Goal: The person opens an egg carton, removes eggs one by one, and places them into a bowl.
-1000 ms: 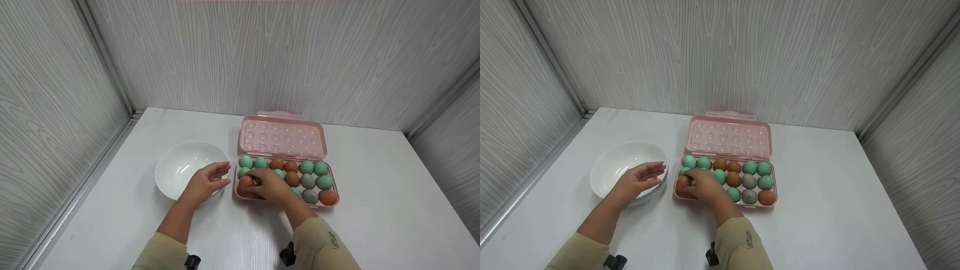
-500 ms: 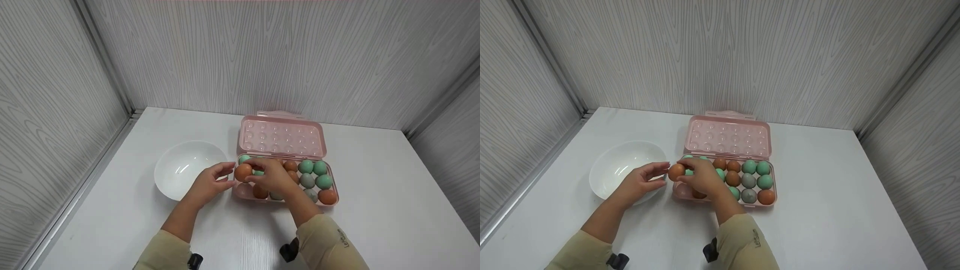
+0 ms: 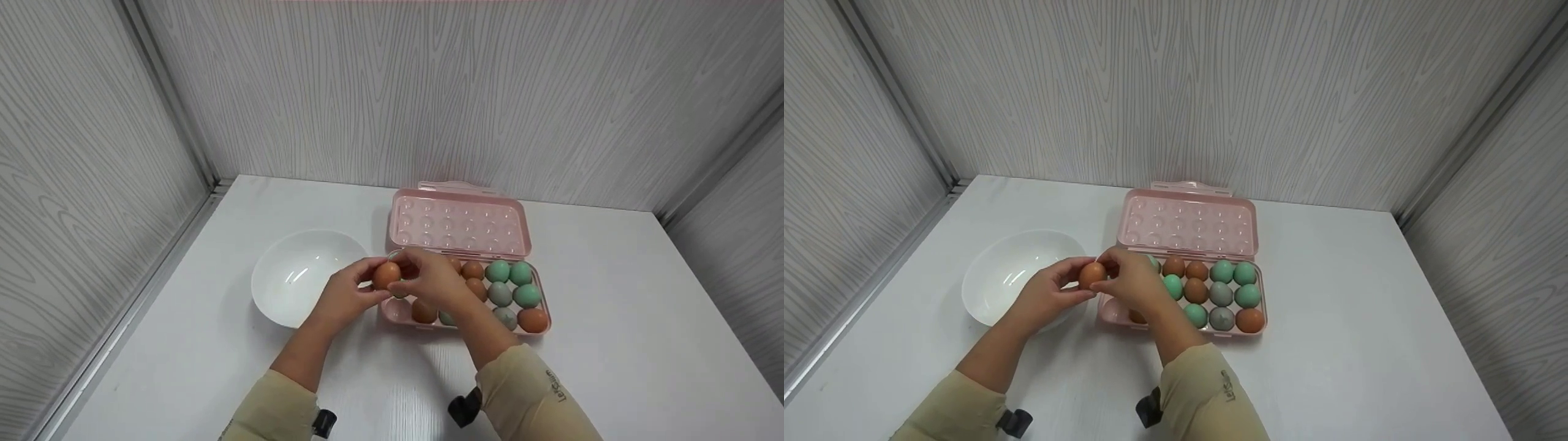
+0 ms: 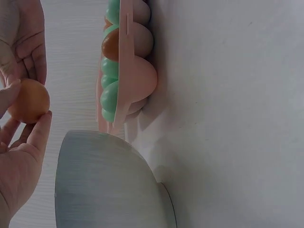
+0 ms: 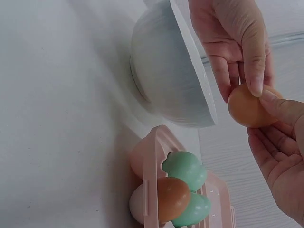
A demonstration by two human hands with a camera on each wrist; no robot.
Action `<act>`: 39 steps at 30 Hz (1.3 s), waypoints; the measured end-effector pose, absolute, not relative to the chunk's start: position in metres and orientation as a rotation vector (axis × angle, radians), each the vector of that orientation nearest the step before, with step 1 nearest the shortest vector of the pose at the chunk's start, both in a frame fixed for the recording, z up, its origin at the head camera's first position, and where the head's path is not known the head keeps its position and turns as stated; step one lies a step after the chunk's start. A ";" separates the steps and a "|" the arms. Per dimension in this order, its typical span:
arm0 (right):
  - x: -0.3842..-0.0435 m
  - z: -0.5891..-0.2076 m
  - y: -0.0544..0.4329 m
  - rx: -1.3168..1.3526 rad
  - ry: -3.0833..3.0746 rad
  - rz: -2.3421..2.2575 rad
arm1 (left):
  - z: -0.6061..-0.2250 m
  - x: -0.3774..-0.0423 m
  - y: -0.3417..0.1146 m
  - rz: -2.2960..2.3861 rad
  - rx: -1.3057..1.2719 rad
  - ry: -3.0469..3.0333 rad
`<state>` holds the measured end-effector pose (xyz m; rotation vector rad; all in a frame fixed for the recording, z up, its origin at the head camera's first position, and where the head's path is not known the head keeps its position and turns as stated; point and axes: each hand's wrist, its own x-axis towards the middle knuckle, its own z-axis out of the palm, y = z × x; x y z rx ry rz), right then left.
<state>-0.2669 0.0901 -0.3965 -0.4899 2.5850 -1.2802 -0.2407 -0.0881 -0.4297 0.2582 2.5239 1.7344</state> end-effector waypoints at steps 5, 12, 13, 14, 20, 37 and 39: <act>-0.268 -0.396 0.088 -0.509 2.564 -1.312 | -0.429 -0.243 -0.086 1.687 0.190 2.603; -0.269 -0.394 0.090 -0.588 2.539 -1.339 | -0.426 -0.243 -0.087 1.711 0.156 2.590; -0.268 -0.394 0.091 -0.587 2.534 -1.344 | -0.426 -0.243 -0.088 1.715 0.145 2.586; -0.268 -0.394 0.092 -0.573 2.529 -1.348 | -0.426 -0.243 -0.089 1.721 0.129 2.582; -0.270 -0.394 0.099 -0.470 2.513 -1.357 | -0.425 -0.246 -0.101 1.789 -0.007 2.576; -0.277 -0.403 0.114 -0.339 2.574 -1.350 | -0.446 -0.270 -0.149 1.651 -0.227 2.602; -0.278 -0.405 0.115 -0.308 2.585 -1.339 | -0.449 -0.271 -0.152 1.606 -0.246 2.603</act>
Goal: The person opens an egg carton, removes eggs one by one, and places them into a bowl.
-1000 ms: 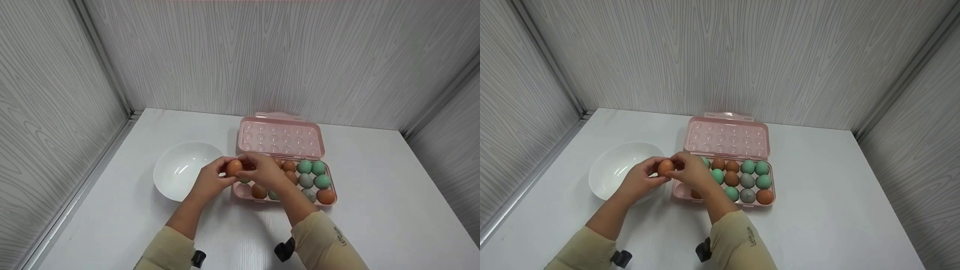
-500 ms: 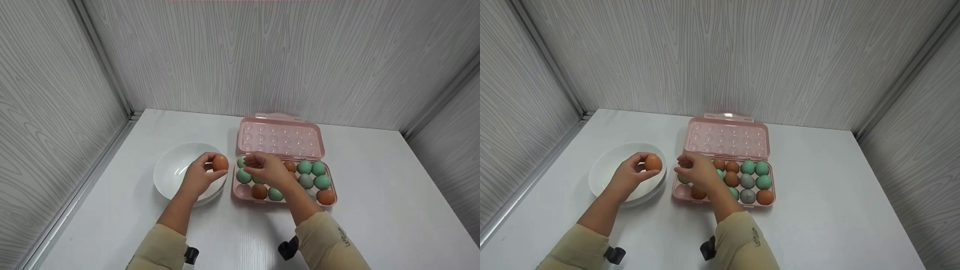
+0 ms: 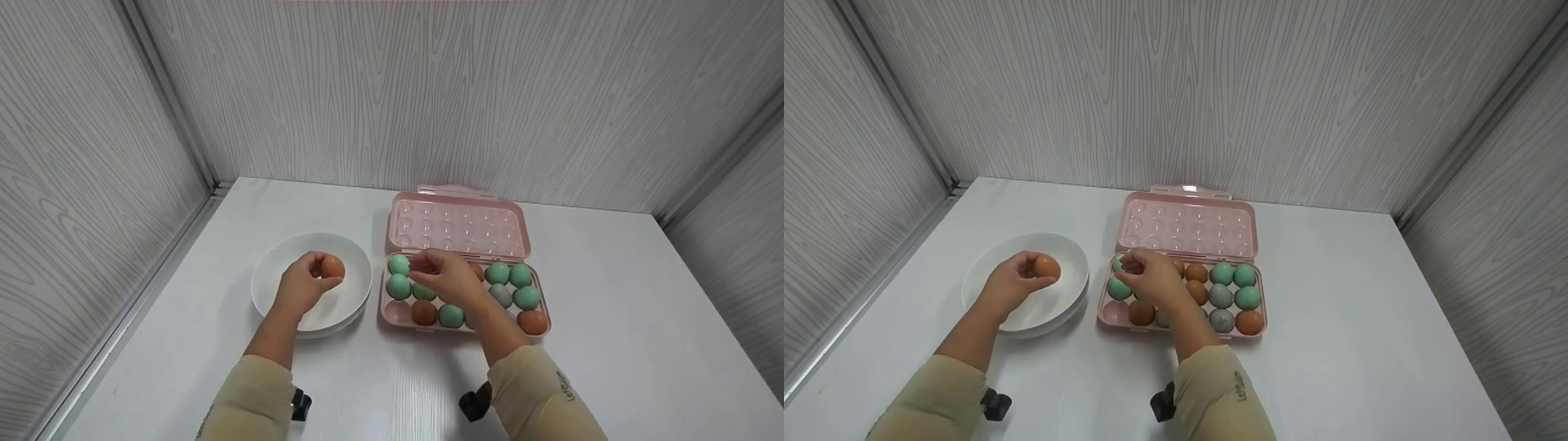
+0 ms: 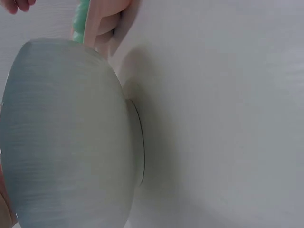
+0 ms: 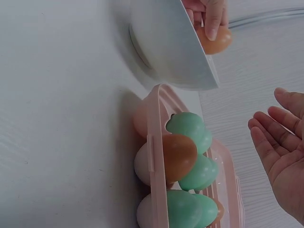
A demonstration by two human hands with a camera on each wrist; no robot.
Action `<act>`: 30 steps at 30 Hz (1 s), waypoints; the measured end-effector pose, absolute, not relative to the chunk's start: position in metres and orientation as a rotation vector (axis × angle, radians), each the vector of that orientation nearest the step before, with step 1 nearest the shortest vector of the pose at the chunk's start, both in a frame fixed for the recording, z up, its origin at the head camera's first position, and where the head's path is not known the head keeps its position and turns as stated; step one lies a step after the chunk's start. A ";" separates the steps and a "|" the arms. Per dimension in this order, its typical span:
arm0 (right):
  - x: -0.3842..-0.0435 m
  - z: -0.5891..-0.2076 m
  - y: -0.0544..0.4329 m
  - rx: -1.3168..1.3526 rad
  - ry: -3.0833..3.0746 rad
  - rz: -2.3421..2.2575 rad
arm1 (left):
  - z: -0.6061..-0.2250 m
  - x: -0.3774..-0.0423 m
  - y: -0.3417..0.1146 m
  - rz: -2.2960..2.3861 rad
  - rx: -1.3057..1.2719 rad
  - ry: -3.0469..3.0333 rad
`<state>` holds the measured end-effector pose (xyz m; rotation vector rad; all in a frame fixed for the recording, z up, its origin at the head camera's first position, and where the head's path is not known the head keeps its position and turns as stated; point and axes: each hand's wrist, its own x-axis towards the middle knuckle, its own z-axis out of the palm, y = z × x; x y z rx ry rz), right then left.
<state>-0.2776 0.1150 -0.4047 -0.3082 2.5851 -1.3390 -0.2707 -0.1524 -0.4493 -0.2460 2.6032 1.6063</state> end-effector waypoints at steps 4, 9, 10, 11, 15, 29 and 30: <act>-0.280 -0.408 0.118 -0.303 2.629 -1.291 | -0.454 -0.271 -0.156 1.523 -0.266 2.618; -0.282 -0.411 0.121 -0.316 2.663 -1.264 | -0.455 -0.272 -0.155 1.382 -0.265 2.630; -0.282 -0.412 0.122 -0.315 2.666 -1.265 | -0.455 -0.272 -0.154 1.354 -0.259 2.630; -0.282 -0.413 0.122 -0.316 2.670 -1.267 | -0.455 -0.272 -0.154 1.331 -0.255 2.632; -0.283 -0.416 0.124 -0.330 2.681 -1.272 | -0.456 -0.272 -0.152 1.251 -0.259 2.632; -0.283 -0.420 0.130 -0.362 2.694 -1.260 | -0.457 -0.271 -0.146 1.152 -0.258 2.653; -0.283 -0.421 0.130 -0.354 2.690 -1.259 | -0.457 -0.271 -0.146 1.152 -0.259 2.655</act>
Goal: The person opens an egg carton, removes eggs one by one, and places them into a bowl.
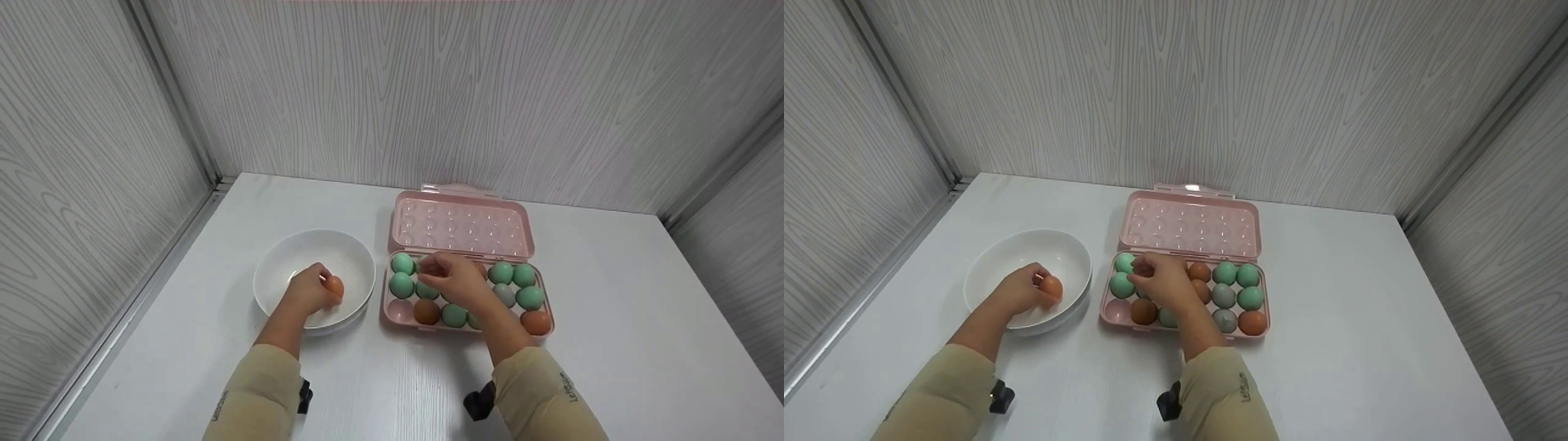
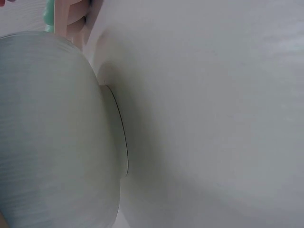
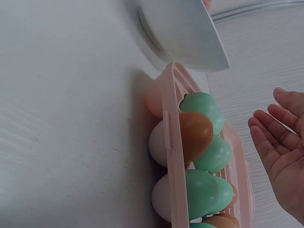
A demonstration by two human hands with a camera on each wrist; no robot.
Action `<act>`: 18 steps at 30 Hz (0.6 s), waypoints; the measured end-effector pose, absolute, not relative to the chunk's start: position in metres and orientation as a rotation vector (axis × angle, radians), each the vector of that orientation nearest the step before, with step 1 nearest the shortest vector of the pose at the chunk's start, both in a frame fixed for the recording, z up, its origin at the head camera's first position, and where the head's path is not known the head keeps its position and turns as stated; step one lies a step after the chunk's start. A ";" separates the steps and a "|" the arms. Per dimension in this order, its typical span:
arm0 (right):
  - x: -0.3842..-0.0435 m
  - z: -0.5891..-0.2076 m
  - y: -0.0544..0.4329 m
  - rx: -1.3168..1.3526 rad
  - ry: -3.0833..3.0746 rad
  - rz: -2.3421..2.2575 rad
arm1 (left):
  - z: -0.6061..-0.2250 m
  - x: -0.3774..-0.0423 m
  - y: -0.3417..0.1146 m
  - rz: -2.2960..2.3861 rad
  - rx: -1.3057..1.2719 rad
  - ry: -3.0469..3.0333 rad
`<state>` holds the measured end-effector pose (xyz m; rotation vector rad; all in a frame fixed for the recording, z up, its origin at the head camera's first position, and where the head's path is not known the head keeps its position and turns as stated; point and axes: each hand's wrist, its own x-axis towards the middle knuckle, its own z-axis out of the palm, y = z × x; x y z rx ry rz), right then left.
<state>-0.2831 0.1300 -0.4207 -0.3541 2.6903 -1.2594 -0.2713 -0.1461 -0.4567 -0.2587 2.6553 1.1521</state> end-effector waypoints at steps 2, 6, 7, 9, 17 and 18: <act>-0.283 -0.421 0.130 -0.336 2.690 -1.251 | -0.457 -0.271 -0.146 1.147 -0.247 2.665; -0.284 -0.423 0.131 -0.311 2.702 -1.233 | -0.456 -0.270 -0.147 1.153 -0.227 2.678; -0.284 -0.423 0.131 -0.311 2.709 -1.227 | -0.456 -0.270 -0.147 1.152 -0.221 2.681; -0.284 -0.425 0.132 -0.304 2.717 -1.229 | -0.457 -0.270 -0.147 1.158 -0.225 2.680; -0.285 -0.428 0.136 -0.303 2.737 -1.246 | -0.457 -0.271 -0.146 1.110 -0.234 2.698; -0.285 -0.428 0.136 -0.302 2.742 -1.242 | -0.457 -0.271 -0.146 1.104 -0.241 2.698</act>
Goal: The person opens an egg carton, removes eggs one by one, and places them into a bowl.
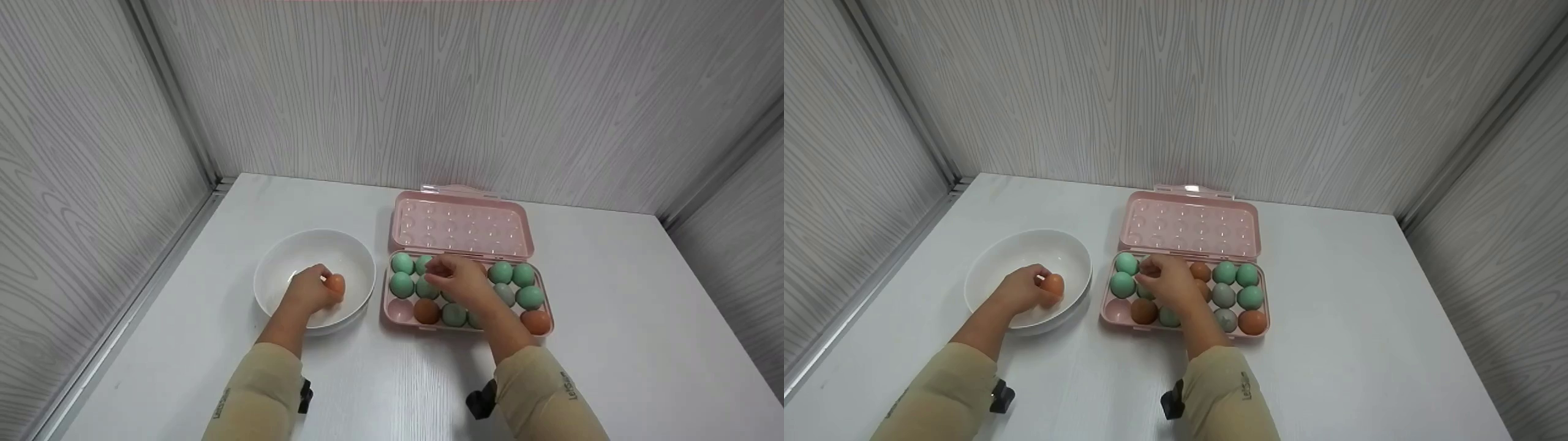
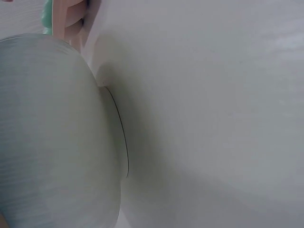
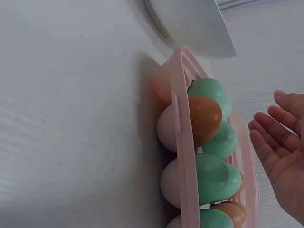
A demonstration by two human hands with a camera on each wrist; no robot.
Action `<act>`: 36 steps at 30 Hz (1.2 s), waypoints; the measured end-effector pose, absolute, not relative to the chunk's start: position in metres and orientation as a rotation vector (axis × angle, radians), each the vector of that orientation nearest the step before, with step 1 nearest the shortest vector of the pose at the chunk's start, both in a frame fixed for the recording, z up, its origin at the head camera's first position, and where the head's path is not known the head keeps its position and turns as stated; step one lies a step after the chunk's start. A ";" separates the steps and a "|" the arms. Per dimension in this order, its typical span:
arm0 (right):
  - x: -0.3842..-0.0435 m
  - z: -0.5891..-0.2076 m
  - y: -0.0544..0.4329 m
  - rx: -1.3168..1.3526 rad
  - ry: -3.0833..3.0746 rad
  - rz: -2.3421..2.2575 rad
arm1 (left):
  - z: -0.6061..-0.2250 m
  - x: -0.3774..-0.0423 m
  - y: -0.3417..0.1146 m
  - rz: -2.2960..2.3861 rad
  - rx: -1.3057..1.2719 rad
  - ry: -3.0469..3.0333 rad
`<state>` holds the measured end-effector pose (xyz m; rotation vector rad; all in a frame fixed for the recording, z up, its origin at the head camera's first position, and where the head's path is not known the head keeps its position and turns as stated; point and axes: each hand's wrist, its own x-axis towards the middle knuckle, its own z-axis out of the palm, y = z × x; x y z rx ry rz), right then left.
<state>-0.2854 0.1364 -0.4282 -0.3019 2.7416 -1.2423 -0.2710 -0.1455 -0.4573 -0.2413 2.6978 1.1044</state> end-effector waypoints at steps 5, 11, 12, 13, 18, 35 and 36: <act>-0.286 -0.427 0.136 -0.288 2.765 -1.216 | -0.460 -0.272 -0.145 1.049 -0.242 2.723; -0.286 -0.427 0.136 -0.305 2.777 -1.196 | -0.460 -0.272 -0.145 1.000 -0.225 2.762; -0.287 -0.427 0.136 -0.301 2.778 -1.193 | -0.460 -0.272 -0.146 0.999 -0.223 2.764; -0.286 -0.427 0.136 -0.298 2.780 -1.189 | -0.459 -0.272 -0.146 1.002 -0.225 2.761; -0.286 -0.426 0.136 -0.279 2.778 -1.168 | -0.457 -0.271 -0.147 1.006 -0.201 2.765; -0.289 -0.432 0.135 -0.257 2.808 -1.179 | -0.429 -0.271 -0.148 1.445 -0.242 2.622; -0.290 -0.433 0.135 -0.262 2.817 -1.176 | -0.428 -0.271 -0.146 1.485 -0.235 2.610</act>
